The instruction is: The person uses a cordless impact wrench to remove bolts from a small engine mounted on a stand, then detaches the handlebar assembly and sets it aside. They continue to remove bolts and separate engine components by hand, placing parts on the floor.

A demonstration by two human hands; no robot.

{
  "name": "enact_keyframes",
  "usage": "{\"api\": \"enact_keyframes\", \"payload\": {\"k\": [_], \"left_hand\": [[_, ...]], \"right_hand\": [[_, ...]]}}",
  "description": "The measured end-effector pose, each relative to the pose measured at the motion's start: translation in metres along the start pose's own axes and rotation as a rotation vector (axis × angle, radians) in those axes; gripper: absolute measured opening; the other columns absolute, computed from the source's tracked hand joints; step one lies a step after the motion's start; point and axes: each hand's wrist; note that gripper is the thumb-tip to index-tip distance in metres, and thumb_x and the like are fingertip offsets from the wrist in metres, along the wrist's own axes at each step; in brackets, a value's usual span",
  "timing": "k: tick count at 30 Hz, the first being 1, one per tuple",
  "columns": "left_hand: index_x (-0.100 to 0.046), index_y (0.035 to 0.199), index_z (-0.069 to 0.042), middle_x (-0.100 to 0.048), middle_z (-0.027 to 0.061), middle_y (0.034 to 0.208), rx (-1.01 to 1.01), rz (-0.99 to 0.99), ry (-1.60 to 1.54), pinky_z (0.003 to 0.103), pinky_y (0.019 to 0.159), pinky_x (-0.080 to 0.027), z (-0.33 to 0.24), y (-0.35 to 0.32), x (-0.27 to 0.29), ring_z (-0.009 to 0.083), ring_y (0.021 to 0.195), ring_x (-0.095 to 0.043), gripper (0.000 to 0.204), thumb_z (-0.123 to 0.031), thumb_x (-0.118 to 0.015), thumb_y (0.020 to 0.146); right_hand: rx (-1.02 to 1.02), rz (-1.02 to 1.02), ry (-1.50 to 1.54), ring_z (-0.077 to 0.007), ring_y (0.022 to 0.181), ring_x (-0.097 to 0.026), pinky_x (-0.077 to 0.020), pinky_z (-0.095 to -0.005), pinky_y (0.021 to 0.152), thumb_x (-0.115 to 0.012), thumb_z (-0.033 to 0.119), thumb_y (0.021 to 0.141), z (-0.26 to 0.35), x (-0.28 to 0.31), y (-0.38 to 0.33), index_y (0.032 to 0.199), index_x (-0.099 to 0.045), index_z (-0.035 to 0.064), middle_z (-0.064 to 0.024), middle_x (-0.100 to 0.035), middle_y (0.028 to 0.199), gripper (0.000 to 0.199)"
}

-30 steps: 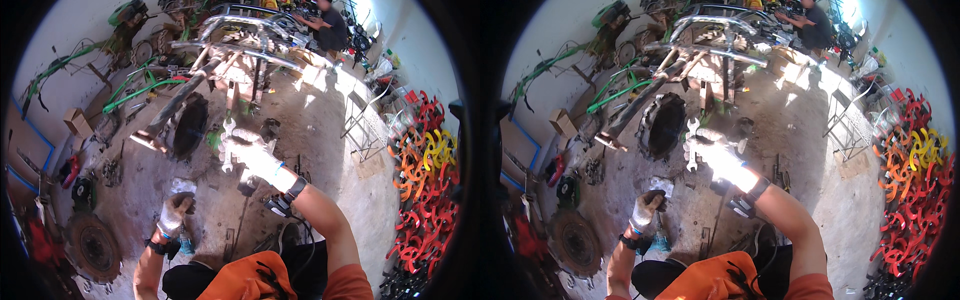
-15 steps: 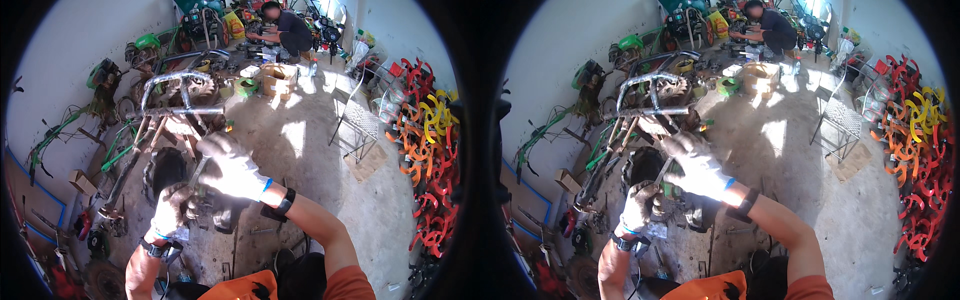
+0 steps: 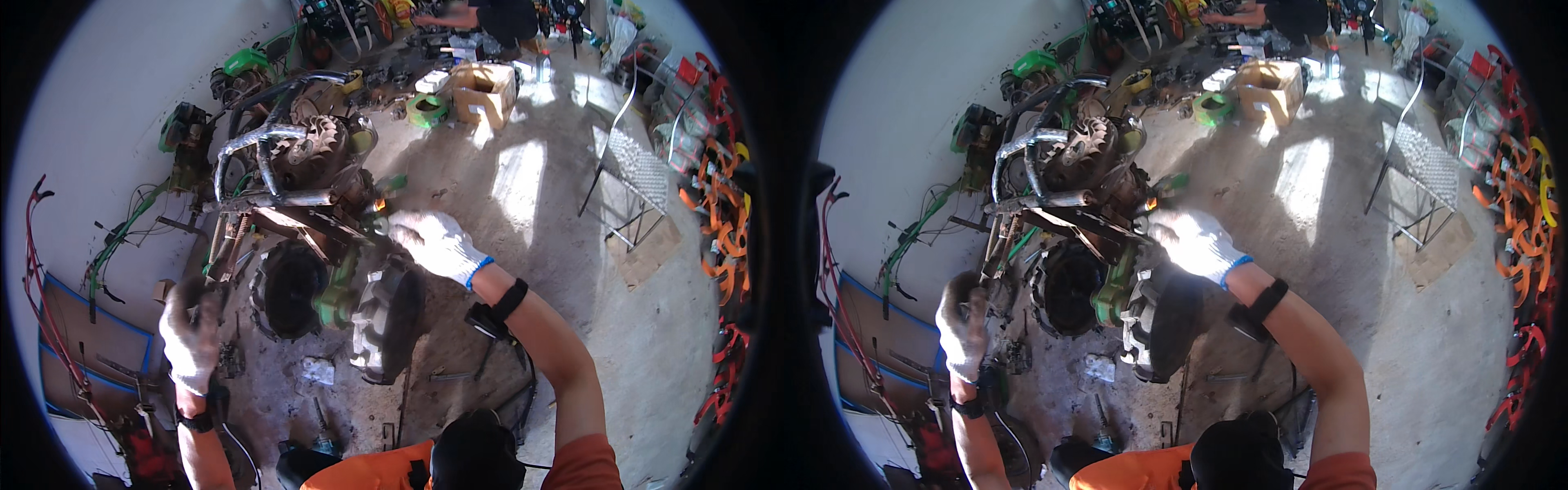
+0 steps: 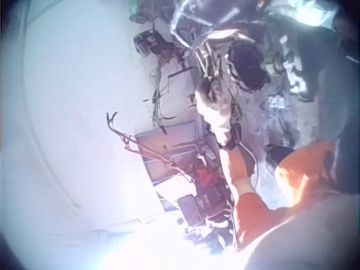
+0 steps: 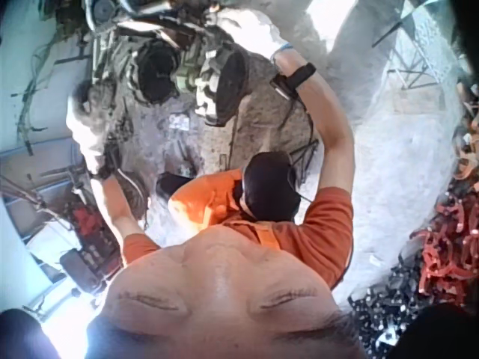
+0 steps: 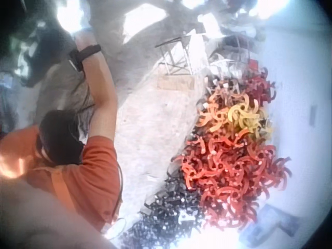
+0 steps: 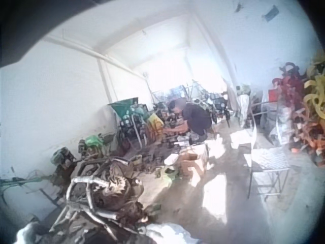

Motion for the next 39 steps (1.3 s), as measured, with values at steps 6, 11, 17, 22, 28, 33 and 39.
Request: {"api": "enact_keyframes", "payload": {"k": [6, 11, 17, 22, 28, 33, 39], "left_hand": [[-0.067, 0.13, 0.001, -0.072, 0.0213, 0.117, 0.164, 0.13, 0.247, 0.044, 0.097, -0.055, 0.026, -0.007, 0.007, 0.0362, 0.105, -0.07, 0.038, -0.029, -0.063, 0.107], [-0.065, 0.134, 0.0, -0.072, 0.0213, 0.121, 0.17, 0.19, 0.191, 0.045, 0.098, -0.054, 0.024, -0.011, 0.0, 0.0362, 0.107, -0.07, 0.044, -0.035, -0.061, 0.109], [-0.062, 0.14, 0.0, -0.072, 0.0213, 0.123, 0.21, 0.204, 0.198, 0.044, 0.098, -0.055, 0.03, -0.01, -0.002, 0.0341, 0.108, -0.07, 0.047, -0.036, -0.062, 0.109], [-0.061, 0.142, -0.002, -0.071, 0.021, 0.125, 0.231, 0.213, 0.202, 0.044, 0.098, -0.055, 0.03, -0.012, -0.002, 0.0325, 0.107, -0.07, 0.046, -0.033, -0.061, 0.109], [-0.059, 0.144, 0.0, -0.07, 0.0223, 0.126, 0.203, 0.215, 0.219, 0.045, 0.1, -0.054, 0.029, -0.012, -0.004, 0.0346, 0.11, -0.07, 0.053, -0.038, -0.063, 0.107], [-0.058, 0.145, 0.002, -0.069, 0.0244, 0.128, 0.174, 0.232, 0.251, 0.046, 0.101, -0.054, 0.031, -0.01, -0.006, 0.0381, 0.113, -0.07, 0.061, -0.045, -0.065, 0.106], [-0.058, 0.146, 0.002, -0.068, 0.0252, 0.13, 0.172, 0.246, 0.302, 0.047, 0.098, -0.056, 0.027, -0.011, -0.007, 0.041, 0.113, -0.07, 0.063, -0.044, -0.069, 0.103]], "right_hand": [[0.213, -0.15, -0.003, -0.0378, 0.108, -0.073, -0.0588, -0.0468, 0.097, -0.06, 0.024, 0.106, -0.008, -0.04, 0.056, 0.129, -0.076, 0.0116, -0.0143, -0.077, 0.122, 0.031], [0.294, -0.048, -0.131, -0.0342, 0.106, -0.074, -0.0602, -0.0478, 0.094, -0.059, 0.018, 0.102, 0.013, -0.045, 0.099, 0.121, -0.076, 0.0131, -0.0149, -0.076, 0.113, 0.025], [0.328, -0.021, -0.076, -0.0376, 0.109, -0.073, -0.0594, -0.0491, 0.095, -0.063, 0.017, 0.098, 0.024, -0.064, 0.12, 0.126, -0.075, 0.0159, -0.0165, -0.073, 0.116, 0.031], [0.397, -0.018, 0.094, -0.0432, 0.107, -0.07, -0.0575, -0.0526, 0.092, -0.063, 0.015, 0.101, 0.011, -0.072, 0.119, 0.129, -0.072, 0.0106, -0.0204, -0.073, 0.113, 0.03], [0.476, 0.14, -0.101, -0.0386, 0.117, -0.07, -0.0567, -0.0485, 0.1, -0.065, 0.01, 0.09, 0.023, -0.043, 0.128, 0.13, -0.075, 0.0114, -0.0175, -0.074, 0.124, 0.041], [0.465, 0.176, -0.225, -0.042, 0.102, -0.071, -0.0577, -0.0518, 0.09, -0.069, 0.01, 0.087, 0.039, -0.043, 0.132, 0.121, -0.077, 0.0111, -0.0191, -0.073, 0.107, 0.035], [0.377, 0.028, 0.122, -0.0439, 0.103, -0.07, -0.0563, -0.0542, 0.088, -0.064, 0.01, 0.095, 0.031, -0.064, 0.119, 0.125, -0.076, 0.0148, -0.02, -0.07, 0.106, 0.033]]}}
Point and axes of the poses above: each hand's wrist, its own y-axis towards the middle knuckle, its own x-axis out of the back of the hand, z = x × y
